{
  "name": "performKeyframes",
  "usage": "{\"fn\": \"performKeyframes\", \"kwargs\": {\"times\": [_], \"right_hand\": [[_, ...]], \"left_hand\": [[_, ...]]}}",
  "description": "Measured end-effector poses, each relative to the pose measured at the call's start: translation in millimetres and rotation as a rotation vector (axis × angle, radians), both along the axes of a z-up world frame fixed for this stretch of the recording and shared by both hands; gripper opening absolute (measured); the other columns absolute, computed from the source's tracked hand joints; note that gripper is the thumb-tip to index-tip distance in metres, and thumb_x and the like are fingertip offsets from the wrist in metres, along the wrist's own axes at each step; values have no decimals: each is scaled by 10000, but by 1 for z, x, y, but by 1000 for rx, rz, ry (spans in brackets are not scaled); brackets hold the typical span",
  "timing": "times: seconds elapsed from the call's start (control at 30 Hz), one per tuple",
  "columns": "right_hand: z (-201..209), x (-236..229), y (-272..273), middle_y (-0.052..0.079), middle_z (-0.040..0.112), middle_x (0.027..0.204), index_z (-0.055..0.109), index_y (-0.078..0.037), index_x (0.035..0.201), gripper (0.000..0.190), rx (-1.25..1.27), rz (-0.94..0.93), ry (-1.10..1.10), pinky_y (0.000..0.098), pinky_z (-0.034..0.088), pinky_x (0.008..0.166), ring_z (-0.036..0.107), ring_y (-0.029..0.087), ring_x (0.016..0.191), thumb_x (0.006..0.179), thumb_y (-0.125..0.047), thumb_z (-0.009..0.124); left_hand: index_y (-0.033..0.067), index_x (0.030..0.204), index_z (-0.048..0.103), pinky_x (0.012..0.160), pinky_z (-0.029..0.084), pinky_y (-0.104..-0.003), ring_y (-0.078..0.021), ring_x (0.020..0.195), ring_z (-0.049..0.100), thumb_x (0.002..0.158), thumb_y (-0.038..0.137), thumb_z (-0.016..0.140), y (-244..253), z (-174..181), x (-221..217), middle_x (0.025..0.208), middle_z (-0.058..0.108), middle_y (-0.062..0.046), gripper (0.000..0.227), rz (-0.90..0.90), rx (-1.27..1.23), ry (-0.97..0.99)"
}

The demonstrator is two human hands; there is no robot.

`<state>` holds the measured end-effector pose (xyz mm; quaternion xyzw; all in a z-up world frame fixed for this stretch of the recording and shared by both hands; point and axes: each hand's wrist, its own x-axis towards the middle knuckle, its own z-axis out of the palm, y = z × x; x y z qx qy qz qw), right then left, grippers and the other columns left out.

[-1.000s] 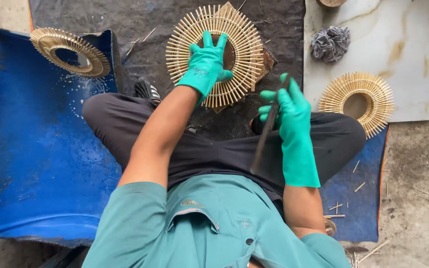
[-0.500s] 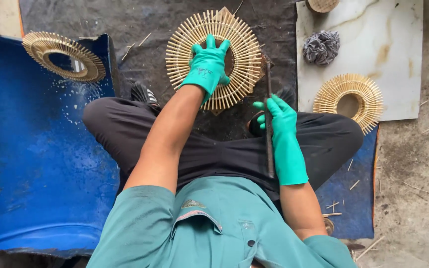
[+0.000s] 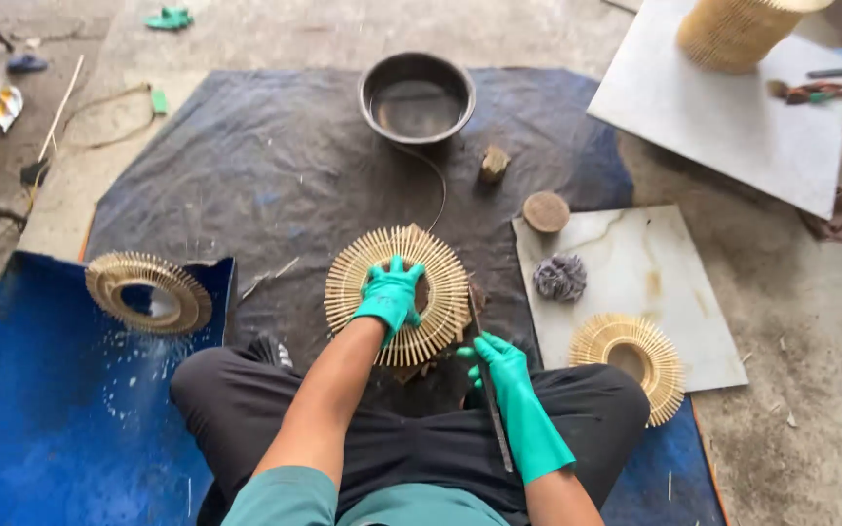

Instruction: The recorder is scraping and smoothing bamboo slats on a circular mirror frame using a hand tool.

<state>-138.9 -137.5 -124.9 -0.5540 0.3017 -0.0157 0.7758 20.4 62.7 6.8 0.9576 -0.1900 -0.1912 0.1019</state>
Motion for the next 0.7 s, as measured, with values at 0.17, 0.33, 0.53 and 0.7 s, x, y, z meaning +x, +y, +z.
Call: {"fn": "performKeyframes", "kwargs": {"times": [0.17, 0.33, 0.53, 0.7], "right_hand": [[0, 4, -4, 145, 807, 993, 586, -77, 1408, 469, 65, 28, 23, 316, 513, 455, 631, 162, 528, 963, -211, 658], [-22, -9, 4, 152, 792, 982, 617, -23, 1392, 453, 20, 1, 12, 311, 530, 464, 644, 157, 547, 989, -228, 640], [24, -15, 19, 141, 794, 983, 563, -60, 1425, 486, 1, -12, 76, 291, 516, 463, 638, 148, 545, 973, -214, 649], [18, -13, 13, 142, 797, 974, 545, -46, 1444, 509, -12, -6, 66, 282, 518, 461, 631, 143, 537, 975, -215, 651]], "left_hand": [[488, 1503, 354, 1053, 432, -737, -587, 1419, 243, 619, 297, 950, -8, 3, 4, 1618, 191, -41, 1084, 43, 116, 168], [426, 1472, 452, 993, 480, -729, -646, 1347, 304, 708, 369, 872, -1, 1, -16, 1588, 232, -142, 873, 71, 20, 81], [349, 1567, 293, 956, 523, -721, -625, 1358, 303, 663, 425, 933, -8, 1, -5, 1570, 241, -131, 1110, 115, 65, 118], [367, 1586, 254, 948, 528, -724, -616, 1376, 281, 654, 407, 950, -8, 10, -7, 1603, 202, -103, 1164, 104, 99, 155]]}}
